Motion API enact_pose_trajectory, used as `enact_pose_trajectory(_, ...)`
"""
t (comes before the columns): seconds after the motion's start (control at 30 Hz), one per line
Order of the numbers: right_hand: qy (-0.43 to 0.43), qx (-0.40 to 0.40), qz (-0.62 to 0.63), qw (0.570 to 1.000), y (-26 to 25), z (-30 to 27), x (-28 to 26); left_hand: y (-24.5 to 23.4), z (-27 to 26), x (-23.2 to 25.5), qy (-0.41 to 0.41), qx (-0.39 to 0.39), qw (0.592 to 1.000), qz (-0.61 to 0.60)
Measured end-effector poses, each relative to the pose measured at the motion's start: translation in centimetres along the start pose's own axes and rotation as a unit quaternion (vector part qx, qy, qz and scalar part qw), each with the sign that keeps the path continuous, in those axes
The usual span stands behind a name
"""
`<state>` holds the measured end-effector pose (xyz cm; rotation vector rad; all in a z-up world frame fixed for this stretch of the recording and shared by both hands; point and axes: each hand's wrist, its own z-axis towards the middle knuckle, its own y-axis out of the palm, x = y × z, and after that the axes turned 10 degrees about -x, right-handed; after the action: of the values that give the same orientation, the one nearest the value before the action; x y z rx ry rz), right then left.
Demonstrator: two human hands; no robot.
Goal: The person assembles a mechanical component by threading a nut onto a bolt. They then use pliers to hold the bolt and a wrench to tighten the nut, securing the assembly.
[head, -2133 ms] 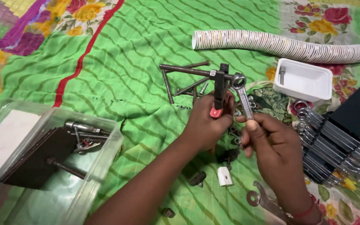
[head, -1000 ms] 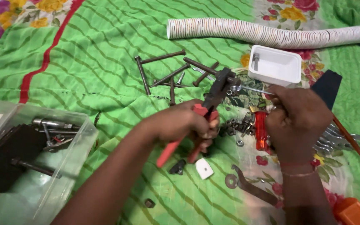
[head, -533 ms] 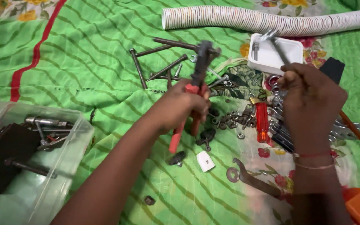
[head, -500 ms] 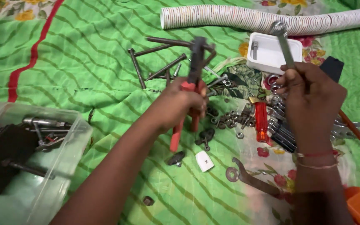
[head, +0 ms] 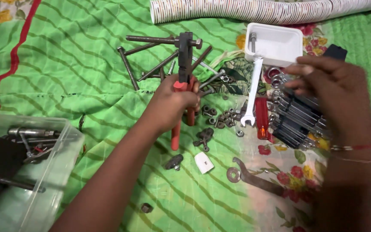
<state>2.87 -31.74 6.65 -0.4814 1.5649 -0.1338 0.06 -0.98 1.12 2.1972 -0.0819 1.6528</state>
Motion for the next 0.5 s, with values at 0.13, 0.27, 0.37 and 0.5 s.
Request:
enact_pose_trajectory(0.13, 0.021, 0.050, -0.054, 0.997, -1.9, -0.2, 0.6, -0.2, 0.2, -0.2, -0.013, -0.005, 1.000, 0.003)
enact_pose_trajectory(0.27, -0.004, 0.006, -0.067, 0.998, -1.4, 0.2, 1.5, 0.3, 0.0, 0.0, 0.004, -0.010, 0.999, 0.051)
enact_pose_trajectory(0.37, 0.041, -0.043, -0.072, 0.996, 0.1, 1.1, 2.0, 0.9, -0.3, 0.4, -0.028, -0.022, 0.998, 0.060)
enact_pose_trajectory(0.5, 0.028, -0.081, -0.117, 0.989, 0.7, 1.0, 1.9, 1.2, -0.5, 0.4, -0.031, -0.024, 0.996, 0.086)
